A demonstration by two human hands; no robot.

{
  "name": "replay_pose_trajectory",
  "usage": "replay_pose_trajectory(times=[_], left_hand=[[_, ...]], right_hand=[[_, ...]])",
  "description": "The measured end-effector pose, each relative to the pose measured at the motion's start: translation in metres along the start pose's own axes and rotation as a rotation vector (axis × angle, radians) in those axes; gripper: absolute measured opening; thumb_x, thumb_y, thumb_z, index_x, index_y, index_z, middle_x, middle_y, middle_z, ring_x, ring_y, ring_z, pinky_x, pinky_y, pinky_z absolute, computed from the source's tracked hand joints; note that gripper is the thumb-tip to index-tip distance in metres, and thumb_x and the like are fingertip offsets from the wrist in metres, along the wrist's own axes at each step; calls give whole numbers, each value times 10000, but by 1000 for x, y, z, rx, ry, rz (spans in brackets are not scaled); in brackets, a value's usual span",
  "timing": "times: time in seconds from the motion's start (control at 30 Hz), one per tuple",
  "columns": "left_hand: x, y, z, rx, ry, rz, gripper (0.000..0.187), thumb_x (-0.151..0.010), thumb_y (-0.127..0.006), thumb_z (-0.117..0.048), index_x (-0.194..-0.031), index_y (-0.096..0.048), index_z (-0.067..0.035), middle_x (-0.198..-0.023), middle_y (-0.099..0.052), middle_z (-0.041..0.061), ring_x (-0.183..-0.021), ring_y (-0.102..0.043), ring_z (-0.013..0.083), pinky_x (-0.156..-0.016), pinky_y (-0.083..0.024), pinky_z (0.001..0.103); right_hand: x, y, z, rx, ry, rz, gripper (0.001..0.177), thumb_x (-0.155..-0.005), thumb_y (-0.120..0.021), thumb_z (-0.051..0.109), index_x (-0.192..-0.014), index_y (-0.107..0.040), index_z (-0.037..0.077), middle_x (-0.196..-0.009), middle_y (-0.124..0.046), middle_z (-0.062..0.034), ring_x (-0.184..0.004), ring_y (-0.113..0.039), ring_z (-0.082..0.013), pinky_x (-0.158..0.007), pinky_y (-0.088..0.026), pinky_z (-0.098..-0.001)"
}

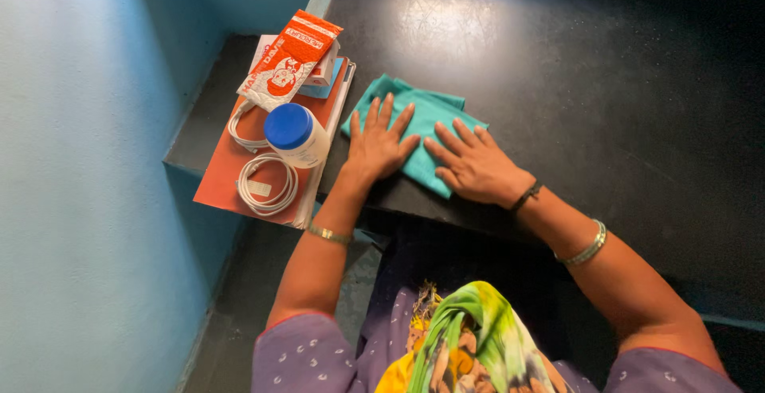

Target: The person gathers several items including a notebook, boxes, cables, and a jar onto one side of a dark countertop. They then wipe the remaining surface with a blue cloth. Finally, they return the items to their original positions.

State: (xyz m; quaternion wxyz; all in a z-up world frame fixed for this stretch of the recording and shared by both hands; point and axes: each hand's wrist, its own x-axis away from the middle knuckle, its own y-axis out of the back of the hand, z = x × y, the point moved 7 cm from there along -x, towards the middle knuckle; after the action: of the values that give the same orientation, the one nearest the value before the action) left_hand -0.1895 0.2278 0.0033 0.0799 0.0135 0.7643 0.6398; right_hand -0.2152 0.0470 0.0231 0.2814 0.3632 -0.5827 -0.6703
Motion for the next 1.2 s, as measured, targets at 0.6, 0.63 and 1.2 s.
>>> replay_pose_trajectory(times=[0.6,0.63,1.2], left_hand=[[37,-8,-157,107,-240,49,708,-969,-479,-586,-1577,-346,-248,-1664,-184,208,-1537,-121,420,-1157,-46,723],[29,-8,-166,133,-278,62,699,-974,-479,-584,-1576,-351,-252,-1670,-179,206,-1544,-115,419,-1158,-40,725],[44,23,-113,277,-116,-318,752,-1011,-462,-594,-1620,-297,-185,-1704,-45,255,-1573,39,464,-1188,4,714]], right_hand=[[154,50,-1,29,-187,-17,637,-964,-484,481,-1521,-420,179,-1559,-409,-175,-1436,-337,-405,-1121,-288,-589],[157,53,-6,50,-223,2,628,-968,-481,489,-1510,-426,179,-1560,-417,-178,-1430,-349,-405,-1125,-305,-584],[-22,-2,-138,30,-179,108,611,-1037,-336,536,-1589,-299,279,-1680,-211,-84,-1533,-184,-345,-1153,-106,-669]])
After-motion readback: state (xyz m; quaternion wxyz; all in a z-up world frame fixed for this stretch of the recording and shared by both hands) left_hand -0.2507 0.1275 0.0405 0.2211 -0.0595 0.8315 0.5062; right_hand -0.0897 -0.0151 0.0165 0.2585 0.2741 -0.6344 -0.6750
